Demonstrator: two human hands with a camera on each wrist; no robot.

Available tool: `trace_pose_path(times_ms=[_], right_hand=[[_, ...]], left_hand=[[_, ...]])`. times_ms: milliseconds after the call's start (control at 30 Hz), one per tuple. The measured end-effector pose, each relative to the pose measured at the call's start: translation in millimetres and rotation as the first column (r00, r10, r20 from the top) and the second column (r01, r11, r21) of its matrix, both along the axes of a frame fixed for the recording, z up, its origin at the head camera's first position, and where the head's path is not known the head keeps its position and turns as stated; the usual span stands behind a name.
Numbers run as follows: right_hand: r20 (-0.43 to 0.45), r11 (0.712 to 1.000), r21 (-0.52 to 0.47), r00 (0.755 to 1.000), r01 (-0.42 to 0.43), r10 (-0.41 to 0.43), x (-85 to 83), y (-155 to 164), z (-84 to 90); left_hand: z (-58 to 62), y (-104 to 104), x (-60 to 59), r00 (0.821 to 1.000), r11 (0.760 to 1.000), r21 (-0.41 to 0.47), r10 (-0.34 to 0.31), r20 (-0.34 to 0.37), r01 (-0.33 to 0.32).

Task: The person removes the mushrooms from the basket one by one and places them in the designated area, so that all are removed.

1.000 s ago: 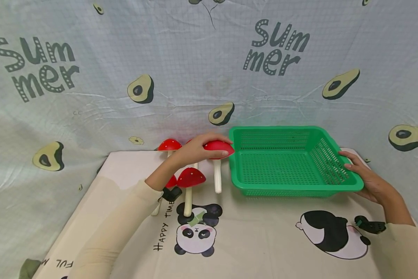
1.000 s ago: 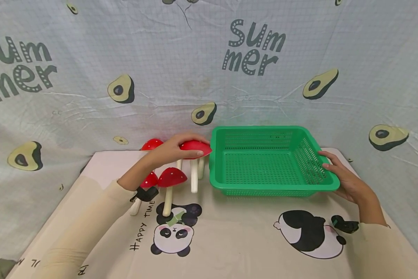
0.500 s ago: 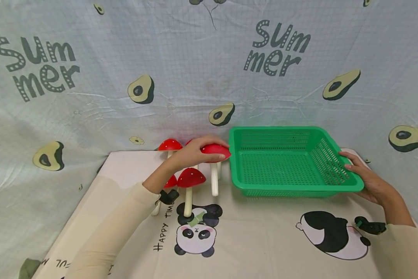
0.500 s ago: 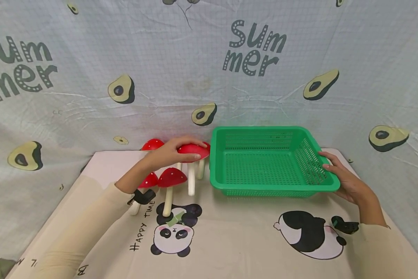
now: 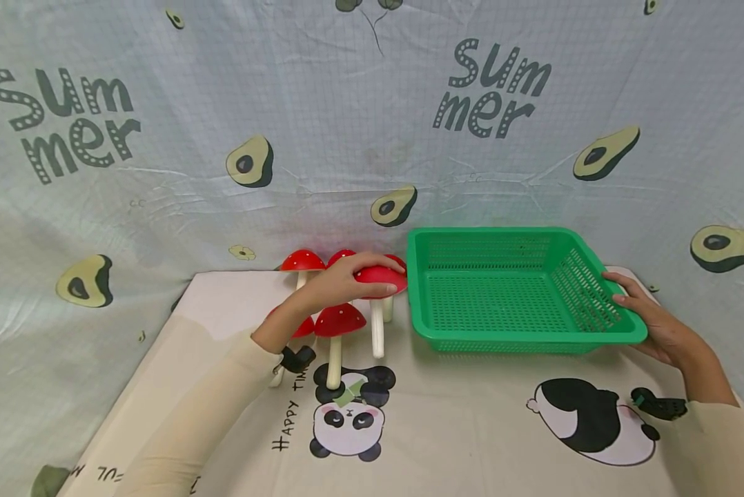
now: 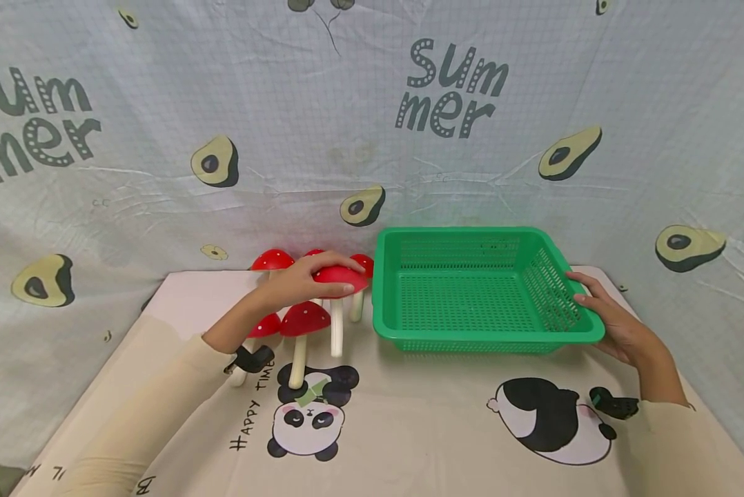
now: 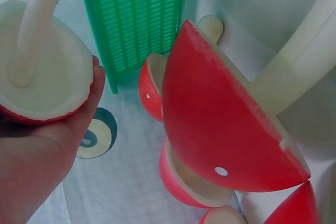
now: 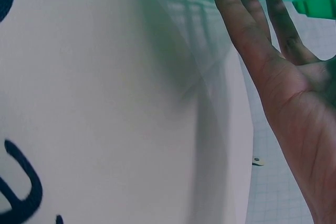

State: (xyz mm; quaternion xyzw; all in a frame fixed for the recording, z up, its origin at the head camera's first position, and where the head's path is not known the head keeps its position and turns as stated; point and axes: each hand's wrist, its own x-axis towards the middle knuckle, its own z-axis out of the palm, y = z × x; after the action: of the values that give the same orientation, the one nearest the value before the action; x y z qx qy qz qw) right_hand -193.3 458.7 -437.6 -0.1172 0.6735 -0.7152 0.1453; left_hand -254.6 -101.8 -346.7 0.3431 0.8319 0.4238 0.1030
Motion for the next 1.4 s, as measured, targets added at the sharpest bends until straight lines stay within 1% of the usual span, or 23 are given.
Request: trace_pose_path(times_ms=[167, 300, 433, 567, 733, 967, 1133, 1300, 1400], right_hand=[[-0.001, 0.999, -0.032, 1.0, -0.025, 0.025, -0.4, 0, 0.2], [-0.001, 1.0, -0.022, 1.0, -0.02, 0.02, 0.1, -1, 0.8], [0.0, 1.0, -0.009, 1.0, -0.01, 0.01, 0.7, -2, 1.4], [0.007, 1.0, -0.02, 1.0, -0.019, 0.019, 1.7, -2, 1.5], [0.006, 0.998, -0.048, 0.999, -0.031, 0.032, 2.3, -2, 1.2], [-0.004, 0.998, -0.056, 0.999, -0.035, 0.035, 1.3, -2, 1.3], [-0.002, 0.998, -0.049, 1.0, -0.027, 0.027, 1.4, -3, 2.3], [0.011, 0.999, -0.032, 1.0, -0.015, 0.015, 1.5, -4, 2.4], [0.009, 1.0, -0.025, 1.0, -0.011, 0.012, 1.8, -4, 2.3]], left_hand=[[-2.4, -1, 1.4, 1.0, 1.0, -0.014, -0.002, 0.001, 0.002], [-4.9, -1, 1.9, 1.0, 0.999, -0.029, 0.012, -0.005, -0.012], [-8.4, -1, 2.7, 1.0, 0.998, -0.053, 0.025, 0.007, -0.025], [-11.6, 0, 3.8, 0.999, 0.997, -0.068, 0.028, 0.016, -0.027], [-14.3, 0, 4.1, 1.0, 0.997, -0.07, 0.025, 0.01, -0.024], [-19.6, -2, 3.1, 1.0, 0.995, -0.094, 0.017, -0.014, -0.018], [-23.4, -1, 5.4, 1.0, 0.996, -0.09, 0.011, -0.026, -0.014], [-26.8, 1, 8.8, 1.0, 0.995, -0.097, 0.001, -0.011, -0.002], [-27.2, 2, 10.0, 1.0, 0.994, -0.109, 0.013, 0.005, -0.012]])
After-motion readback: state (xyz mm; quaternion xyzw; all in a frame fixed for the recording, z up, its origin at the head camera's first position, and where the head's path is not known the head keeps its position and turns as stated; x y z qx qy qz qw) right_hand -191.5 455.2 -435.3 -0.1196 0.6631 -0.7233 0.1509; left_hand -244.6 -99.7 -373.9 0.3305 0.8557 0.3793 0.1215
